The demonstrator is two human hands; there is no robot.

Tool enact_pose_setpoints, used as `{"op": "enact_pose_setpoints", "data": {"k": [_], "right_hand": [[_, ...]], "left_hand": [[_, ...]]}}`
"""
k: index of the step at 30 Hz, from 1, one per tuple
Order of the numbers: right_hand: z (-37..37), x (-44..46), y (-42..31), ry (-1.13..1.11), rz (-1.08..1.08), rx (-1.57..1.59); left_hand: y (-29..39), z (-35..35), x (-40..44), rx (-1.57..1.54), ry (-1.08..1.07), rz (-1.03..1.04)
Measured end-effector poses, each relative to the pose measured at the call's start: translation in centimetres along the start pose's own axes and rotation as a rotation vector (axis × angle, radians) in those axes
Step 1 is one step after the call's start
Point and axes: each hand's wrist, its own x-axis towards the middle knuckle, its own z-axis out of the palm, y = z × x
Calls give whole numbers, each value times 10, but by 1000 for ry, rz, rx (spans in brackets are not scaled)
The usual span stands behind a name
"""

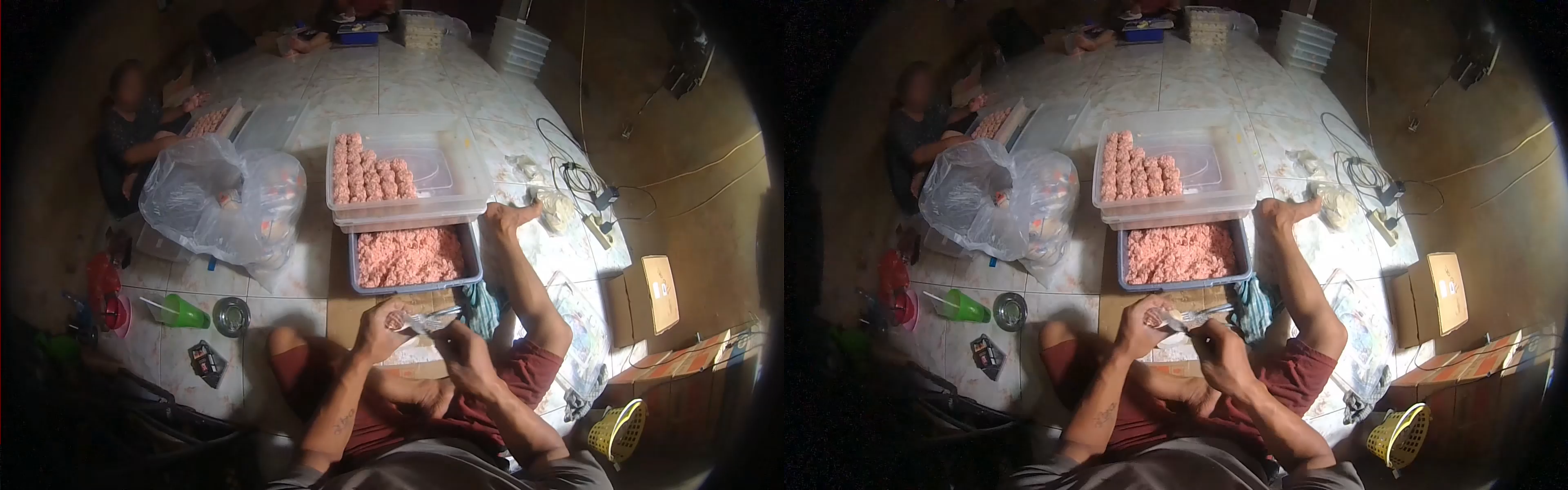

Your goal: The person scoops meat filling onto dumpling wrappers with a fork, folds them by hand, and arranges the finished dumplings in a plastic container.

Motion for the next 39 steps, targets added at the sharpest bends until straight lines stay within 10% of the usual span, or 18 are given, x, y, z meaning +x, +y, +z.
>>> {"op": "enact_pose_setpoints", "data": {"k": [3,7,11,13,17,21,28,30,39], "right_hand": [[-6,-2,-11,88,99,42],[0,1,6,-86,-24,-140],[-3,-4,-3,-52,132,0],[3,4,12,-122,-3,-161],[-32,49,10,178,19,-289],[-54,98,29,-175,-88,-753],[26,116,2,-187,-197,-507],[22,141,-9,-415,-356,-483],[-14,354,-85,-174,-197,-483]], "left_hand": [[-8,-4,-4,-262,11,-1],[-20,8,-1,212,64,73],[-13,-8,-2,-364,-50,22],[-7,-2,3,195,-91,-60],[-38,-8,6,-269,-45,-17],[-6,-19,15,-743,-136,-203],[-9,-20,22,-807,-124,-116],[-14,-27,21,-856,-16,-50],[-130,-80,15,-1321,637,-26]]}}
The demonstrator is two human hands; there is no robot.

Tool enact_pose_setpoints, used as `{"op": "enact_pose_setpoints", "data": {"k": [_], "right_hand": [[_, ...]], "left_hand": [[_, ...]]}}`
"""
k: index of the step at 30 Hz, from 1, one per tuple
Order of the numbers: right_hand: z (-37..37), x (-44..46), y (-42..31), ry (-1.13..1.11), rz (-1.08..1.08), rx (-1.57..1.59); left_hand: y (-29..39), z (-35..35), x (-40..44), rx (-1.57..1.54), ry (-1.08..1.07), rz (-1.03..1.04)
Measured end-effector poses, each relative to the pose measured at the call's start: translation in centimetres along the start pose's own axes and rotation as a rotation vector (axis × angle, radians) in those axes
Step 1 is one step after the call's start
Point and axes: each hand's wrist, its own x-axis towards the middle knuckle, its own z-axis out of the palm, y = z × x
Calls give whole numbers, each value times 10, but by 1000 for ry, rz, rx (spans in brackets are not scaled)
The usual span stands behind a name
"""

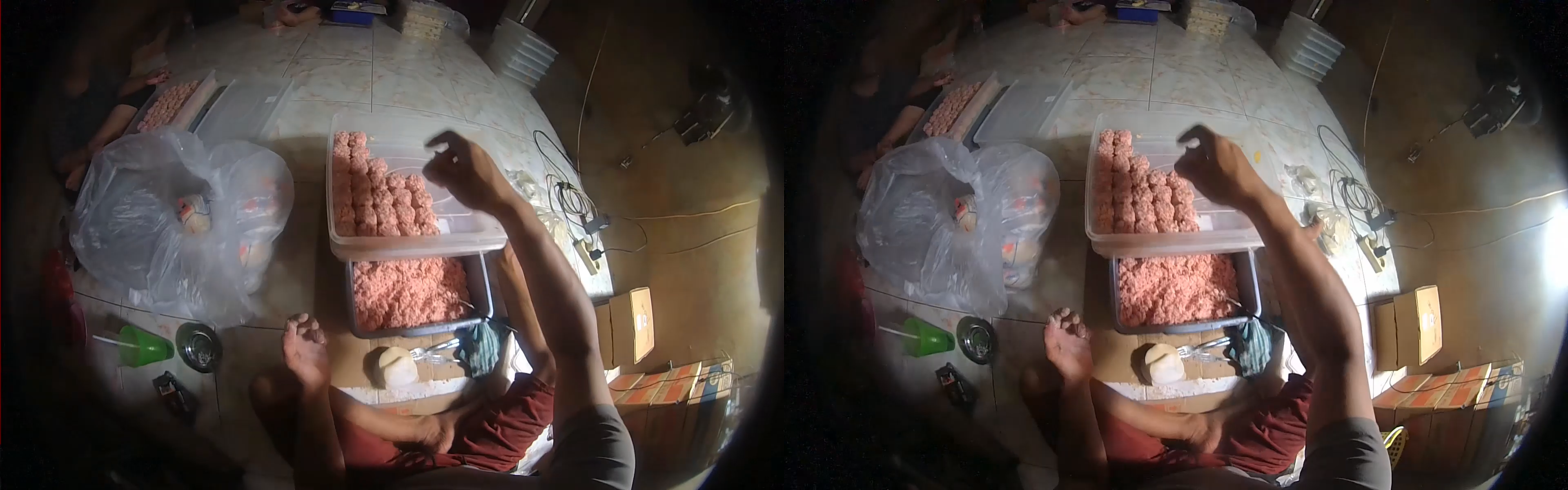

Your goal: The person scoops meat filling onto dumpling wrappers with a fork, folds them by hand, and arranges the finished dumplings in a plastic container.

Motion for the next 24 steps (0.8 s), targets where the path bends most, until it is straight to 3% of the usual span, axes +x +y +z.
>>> {"op": "enact_pose_setpoints", "data": {"k": [1,4,5,7,12,14,16,17,18,20,21,22,24], "right_hand": [[6,26,6,-3,0,0],[32,91,38,-25,23,-157],[41,107,49,-136,-89,-321],[61,122,57,-282,-116,-444],[65,110,33,-420,-51,-342],[57,100,33,-407,-62,-295],[49,91,44,-27,-130,-289],[33,81,40,-2,-88,-229],[21,63,35,147,-189,-251],[-5,19,25,226,-188,-252],[-10,-8,24,218,-168,-254],[-14,-37,24,172,-94,-259],[-23,-86,45,-48,14,-394]], "left_hand": [[1,14,4,39,155,44],[7,9,10,123,73,-52],[6,12,12,136,141,-62],[6,12,14,141,165,-63],[9,14,12,198,160,-61],[5,13,15,232,161,-67],[5,17,15,271,103,-59],[5,19,14,308,57,-50],[6,21,14,308,52,-54],[4,25,13,536,131,-19],[0,29,10,744,217,60],[1,31,6,748,220,35],[7,30,-3,841,102,-73]]}}
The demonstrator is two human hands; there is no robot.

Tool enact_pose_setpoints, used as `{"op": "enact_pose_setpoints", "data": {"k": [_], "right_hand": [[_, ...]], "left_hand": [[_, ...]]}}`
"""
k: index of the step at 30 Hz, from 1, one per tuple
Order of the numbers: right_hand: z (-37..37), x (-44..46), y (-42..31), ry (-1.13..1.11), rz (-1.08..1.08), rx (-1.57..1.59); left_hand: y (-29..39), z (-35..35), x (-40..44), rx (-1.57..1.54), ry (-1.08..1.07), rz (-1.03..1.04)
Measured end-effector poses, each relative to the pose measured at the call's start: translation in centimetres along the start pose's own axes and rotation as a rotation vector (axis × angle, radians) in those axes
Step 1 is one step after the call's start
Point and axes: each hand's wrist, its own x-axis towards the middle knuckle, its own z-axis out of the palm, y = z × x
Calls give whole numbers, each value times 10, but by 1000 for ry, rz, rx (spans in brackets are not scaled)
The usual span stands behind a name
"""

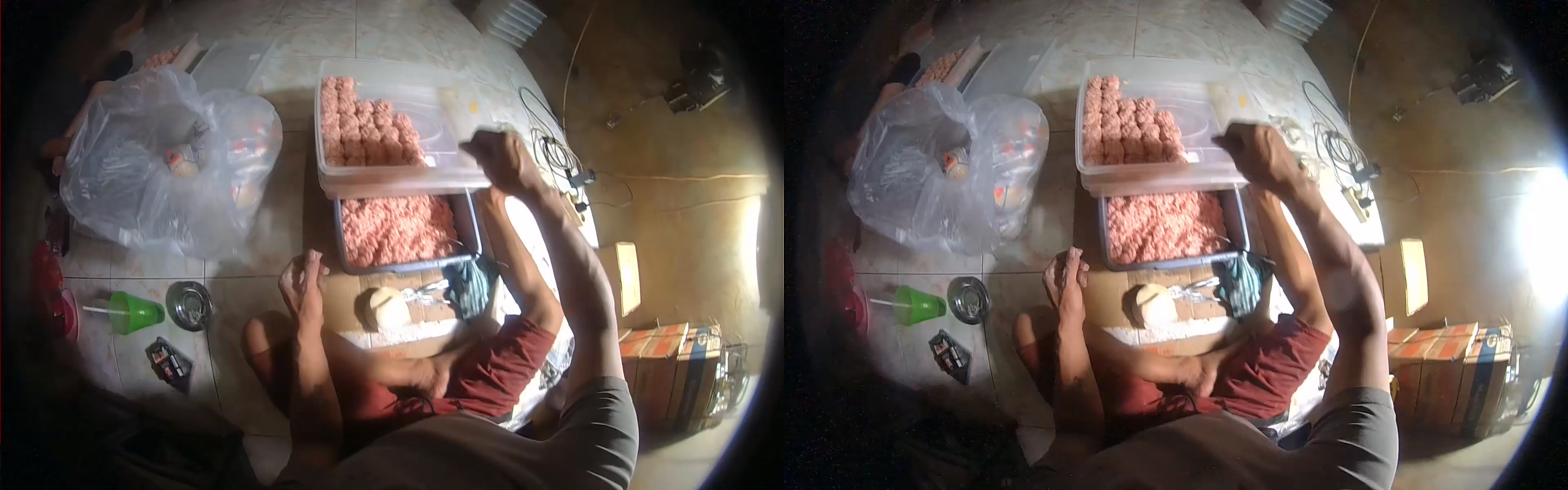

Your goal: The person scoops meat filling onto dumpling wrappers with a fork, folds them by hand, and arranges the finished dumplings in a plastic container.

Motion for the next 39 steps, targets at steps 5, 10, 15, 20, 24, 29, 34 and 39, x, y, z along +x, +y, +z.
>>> {"op": "enact_pose_setpoints", "data": {"k": [5,10,15,20,24,29,34,39], "right_hand": [[59,-103,26,-72,-284,-1175],[142,-144,78,-134,152,-263],[134,-125,65,-278,272,-139],[123,-117,64,-274,158,-195],[125,-109,61,-267,126,-230],[137,-105,52,-291,28,-247],[131,-100,50,-311,-18,-293],[136,-94,48,-376,-9,-341]], "left_hand": [[-12,11,-28,96,-305,12],[-35,45,-64,735,-527,587],[-79,68,-90,1267,-539,979],[-119,47,-71,1038,-602,1115],[-93,64,-86,1167,-474,856],[-81,70,-85,1269,-467,721],[-88,64,-63,955,-496,566],[-115,50,-62,783,-438,392]]}}
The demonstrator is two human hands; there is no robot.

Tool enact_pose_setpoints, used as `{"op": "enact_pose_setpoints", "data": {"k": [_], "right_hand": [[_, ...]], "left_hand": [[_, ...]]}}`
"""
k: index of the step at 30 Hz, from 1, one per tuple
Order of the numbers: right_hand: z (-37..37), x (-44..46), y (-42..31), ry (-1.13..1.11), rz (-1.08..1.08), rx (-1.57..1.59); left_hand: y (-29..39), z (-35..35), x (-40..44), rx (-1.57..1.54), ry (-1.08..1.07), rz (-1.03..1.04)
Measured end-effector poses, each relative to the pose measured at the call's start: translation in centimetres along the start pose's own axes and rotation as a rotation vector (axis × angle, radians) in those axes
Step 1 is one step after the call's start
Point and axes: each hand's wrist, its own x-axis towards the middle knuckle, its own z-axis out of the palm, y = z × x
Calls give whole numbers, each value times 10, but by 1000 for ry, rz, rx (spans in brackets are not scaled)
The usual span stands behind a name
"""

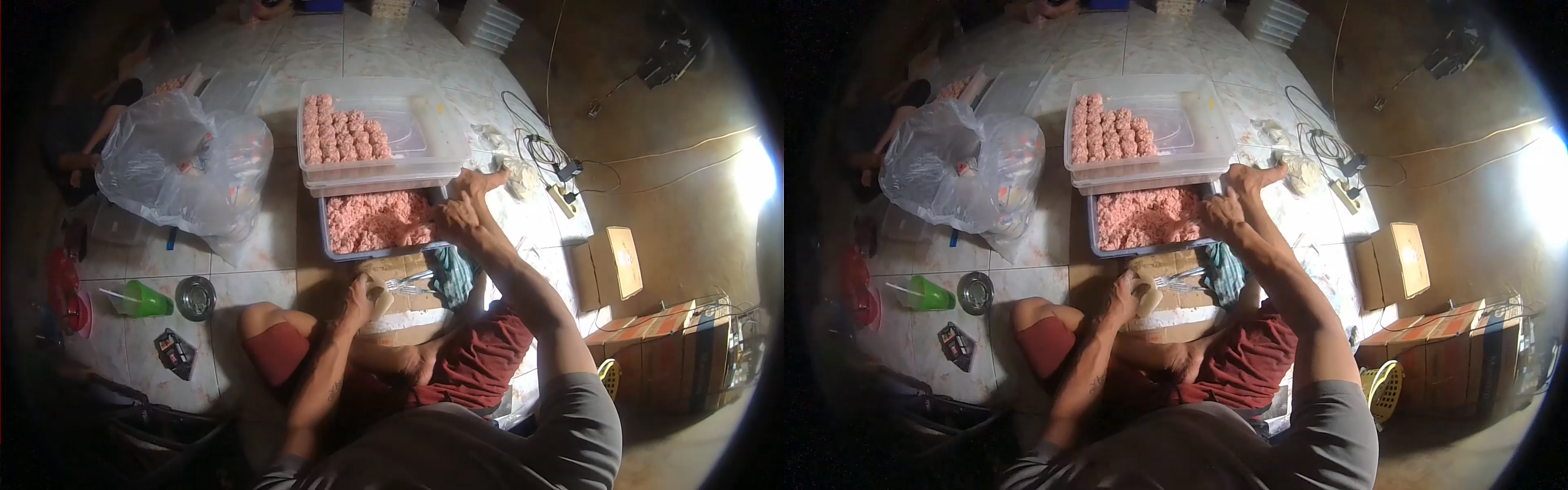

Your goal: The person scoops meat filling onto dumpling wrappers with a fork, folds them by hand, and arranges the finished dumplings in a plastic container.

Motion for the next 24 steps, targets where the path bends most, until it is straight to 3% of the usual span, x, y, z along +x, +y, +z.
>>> {"op": "enact_pose_setpoints", "data": {"k": [3,4,6,7,10,11,12,13,15,17,20,23,24], "right_hand": [[5,-4,-17,42,-147,4],[-2,-12,-17,105,-148,227],[-9,-19,-7,263,-188,565],[-8,-24,-1,266,-191,566],[-77,-74,-23,164,147,801],[-67,-78,-22,171,148,809],[-55,-80,-21,367,40,818],[-44,-83,-20,563,-71,819],[-42,-96,-35,584,-40,921],[-48,-112,-64,557,50,1088],[-10,-112,-98,773,-81,940],[7,-117,-126,850,-103,1021],[10,-116,-130,839,-153,1032]], "left_hand": [[29,-8,-2,-74,99,40],[21,-6,-3,-71,92,29],[-1,-5,14,-146,-161,-17],[-6,-7,17,-143,-158,-16],[3,-18,21,-394,-238,-114],[17,-28,22,-694,-263,-226],[31,-35,24,-993,-281,-339],[46,-40,29,-982,-280,-334],[78,-45,38,-1547,-245,-368],[107,-58,40,-1542,-235,-304],[139,-67,35,-1925,-165,-211],[141,-71,24,-1807,-70,-162],[144,-74,26,-1720,-61,-56]]}}
